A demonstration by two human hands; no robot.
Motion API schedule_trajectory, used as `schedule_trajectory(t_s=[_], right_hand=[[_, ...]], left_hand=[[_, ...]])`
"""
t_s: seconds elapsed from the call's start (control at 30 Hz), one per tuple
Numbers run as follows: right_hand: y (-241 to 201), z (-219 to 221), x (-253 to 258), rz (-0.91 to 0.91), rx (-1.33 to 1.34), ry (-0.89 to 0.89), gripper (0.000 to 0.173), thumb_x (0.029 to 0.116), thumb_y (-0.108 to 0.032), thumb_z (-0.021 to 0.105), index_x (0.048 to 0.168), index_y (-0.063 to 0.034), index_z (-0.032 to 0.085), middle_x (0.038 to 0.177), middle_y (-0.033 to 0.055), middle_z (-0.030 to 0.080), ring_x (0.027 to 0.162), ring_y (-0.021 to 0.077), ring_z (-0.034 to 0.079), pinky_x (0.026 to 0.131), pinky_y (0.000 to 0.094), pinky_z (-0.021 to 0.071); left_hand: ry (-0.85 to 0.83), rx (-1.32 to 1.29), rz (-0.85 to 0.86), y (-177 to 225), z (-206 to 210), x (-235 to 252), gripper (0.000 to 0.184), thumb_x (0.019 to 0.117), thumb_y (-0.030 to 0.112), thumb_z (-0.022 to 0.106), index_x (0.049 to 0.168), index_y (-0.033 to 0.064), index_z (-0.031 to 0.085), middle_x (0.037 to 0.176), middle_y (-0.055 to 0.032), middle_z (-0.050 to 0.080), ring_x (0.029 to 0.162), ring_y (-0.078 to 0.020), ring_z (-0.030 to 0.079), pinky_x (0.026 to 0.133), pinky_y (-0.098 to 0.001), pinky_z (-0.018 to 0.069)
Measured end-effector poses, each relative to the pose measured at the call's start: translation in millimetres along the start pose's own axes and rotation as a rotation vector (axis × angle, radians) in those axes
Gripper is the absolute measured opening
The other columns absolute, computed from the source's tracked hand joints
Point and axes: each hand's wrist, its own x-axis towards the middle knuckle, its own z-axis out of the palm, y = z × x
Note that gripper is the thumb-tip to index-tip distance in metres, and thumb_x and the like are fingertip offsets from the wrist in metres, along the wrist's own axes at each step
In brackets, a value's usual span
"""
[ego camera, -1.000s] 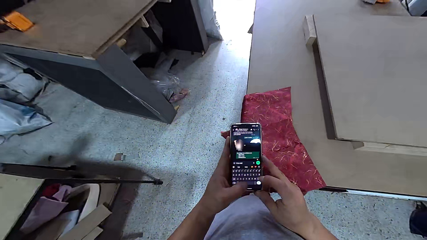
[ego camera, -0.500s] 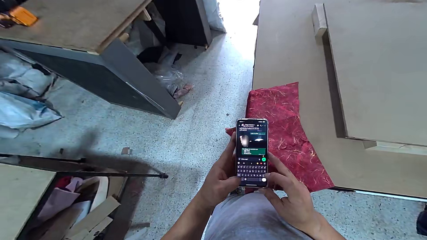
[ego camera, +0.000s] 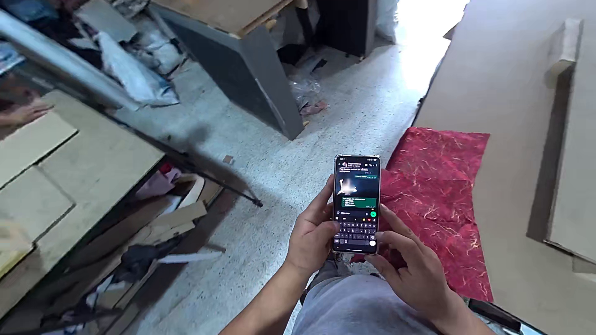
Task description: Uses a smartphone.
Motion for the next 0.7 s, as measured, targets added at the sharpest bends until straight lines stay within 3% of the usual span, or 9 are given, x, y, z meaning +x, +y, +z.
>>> schedule_trajectory(t_s=[0.17, 0.33, 0.43, 0.7], right_hand=[[-2.5, -9.3, -10.9, -0.117, 0.104, -0.176, 0.032, 0.0969, -0.026, 0.073, 0.125, -0.0145, 0.063, 0.155, 0.0091, 0.049, 0.090, 0.0085, 0.071, 0.072, 0.0248, 0.0621], [-22.3, 7.3, -20.2, -0.201, 0.212, -0.334, 0.028, 0.0981, -0.026, 0.071, 0.122, -0.0145, 0.063, 0.156, 0.0072, 0.048, 0.082, 0.0062, 0.069, 0.068, 0.0240, 0.0604], [-45.4, 33.8, -23.8, -0.259, 0.303, -0.424, 0.027, 0.0971, -0.024, 0.073, 0.121, -0.0142, 0.063, 0.157, 0.0073, 0.047, 0.080, 0.0066, 0.069, 0.066, 0.0230, 0.0596], [-143.6, 145.1, -48.0, -0.442, 0.437, -0.653, 0.027, 0.0964, -0.024, 0.073, 0.119, -0.0146, 0.062, 0.157, 0.0063, 0.047, 0.083, 0.0079, 0.070, 0.066, 0.0244, 0.0596]], left_hand=[[0.151, 0.003, 0.096, -4.1, 21.5, -56.9, 0.076, 0.0928, -0.001, 0.039, 0.164, 0.0128, 0.017, 0.139, -0.0203, 0.058, 0.114, -0.0274, 0.067, 0.095, -0.0466, 0.0575], [0.252, 0.066, 0.156, 3.3, 30.7, -123.8, 0.096, 0.0849, -0.007, 0.049, 0.165, 0.0156, 0.002, 0.153, -0.0192, 0.044, 0.125, -0.0310, 0.060, 0.098, -0.0491, 0.0568], [0.347, 0.103, 0.215, 14.1, 28.0, -170.6, 0.106, 0.0795, -0.012, 0.050, 0.166, 0.0205, -0.003, 0.155, -0.0169, 0.041, 0.124, -0.0293, 0.061, 0.094, -0.0470, 0.0588], [0.656, 0.132, 0.364, 49.1, -16.2, -320.5, 0.109, 0.0784, -0.013, 0.053, 0.166, 0.0223, -0.001, 0.156, -0.0157, 0.039, 0.128, -0.0305, 0.058, 0.097, -0.0487, 0.0574]])
